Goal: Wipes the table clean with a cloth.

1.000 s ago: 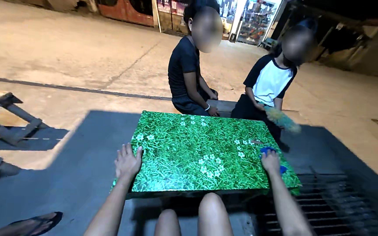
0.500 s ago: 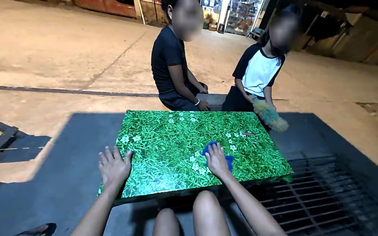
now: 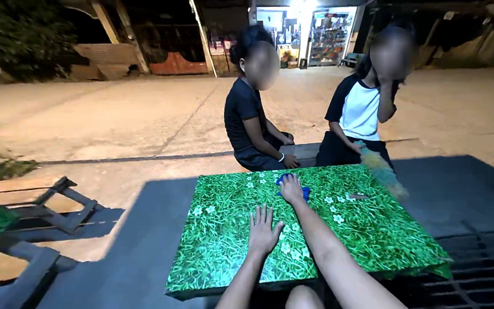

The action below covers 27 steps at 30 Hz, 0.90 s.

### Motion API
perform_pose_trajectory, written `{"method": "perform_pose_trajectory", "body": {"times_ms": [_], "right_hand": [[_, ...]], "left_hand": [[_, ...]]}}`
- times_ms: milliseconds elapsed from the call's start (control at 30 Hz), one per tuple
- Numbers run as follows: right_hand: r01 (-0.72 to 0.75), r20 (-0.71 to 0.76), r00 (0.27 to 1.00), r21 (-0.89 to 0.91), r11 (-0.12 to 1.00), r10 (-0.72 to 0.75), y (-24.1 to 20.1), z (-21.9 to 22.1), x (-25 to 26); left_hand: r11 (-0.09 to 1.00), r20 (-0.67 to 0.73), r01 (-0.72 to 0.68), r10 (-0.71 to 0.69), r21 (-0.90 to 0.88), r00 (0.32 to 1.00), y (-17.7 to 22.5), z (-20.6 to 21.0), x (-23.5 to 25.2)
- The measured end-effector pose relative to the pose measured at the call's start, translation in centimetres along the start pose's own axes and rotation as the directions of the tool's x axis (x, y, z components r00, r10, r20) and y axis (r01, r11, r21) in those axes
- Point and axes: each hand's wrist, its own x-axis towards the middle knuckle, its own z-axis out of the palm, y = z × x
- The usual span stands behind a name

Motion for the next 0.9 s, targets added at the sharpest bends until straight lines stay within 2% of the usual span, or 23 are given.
{"method": "perform_pose_trajectory", "body": {"times_ms": [167, 267, 367, 467, 567, 633, 733, 900], "right_hand": [[0.027, -0.016, 1.000, -0.014, 1.000, -0.027, 0.8, 0.8, 1.9], [0.074, -0.034, 0.997, -0.040, 0.996, -0.075, 1.6, 1.5, 0.3], [0.143, -0.018, 0.990, 0.006, 0.990, -0.143, 1.6, 1.4, -5.8], [0.178, 0.006, 0.984, 0.022, 0.984, -0.179, 2.4, 1.3, -15.3], [0.160, -0.043, 0.987, 0.047, 0.986, -0.158, 4.2, 1.5, -24.5], [0.118, -0.071, 0.991, 0.083, 0.990, -0.112, 5.1, 1.4, -27.1], [0.042, -0.031, 0.999, 0.045, 0.998, -0.041, 4.8, 1.3, -26.2], [0.037, -0.007, 0.999, -0.012, 0.999, -0.037, 2.3, 0.9, -17.3]], "left_hand": [[1.000, 0.033, 0.023, -0.023, -0.008, 0.999, -0.1, -0.4, 0.1], [0.999, 0.054, 0.033, -0.033, -0.001, 0.998, 0.1, -0.3, 0.0], [0.999, 0.050, 0.034, -0.034, 0.001, 0.998, -0.1, -0.1, 0.1], [1.000, 0.052, 0.024, -0.024, -0.005, 0.998, -0.1, 0.0, 0.2], [1.000, 0.056, 0.015, -0.015, 0.008, 0.998, 0.2, 0.0, 0.0], [1.000, 0.057, 0.013, -0.014, 0.021, 0.998, 0.2, -0.3, 0.1], [1.000, 0.064, 0.019, -0.021, 0.025, 0.998, 0.2, -0.1, 0.0], [0.999, 0.066, 0.029, -0.032, 0.040, 0.997, 0.0, -0.1, 0.0]]}}
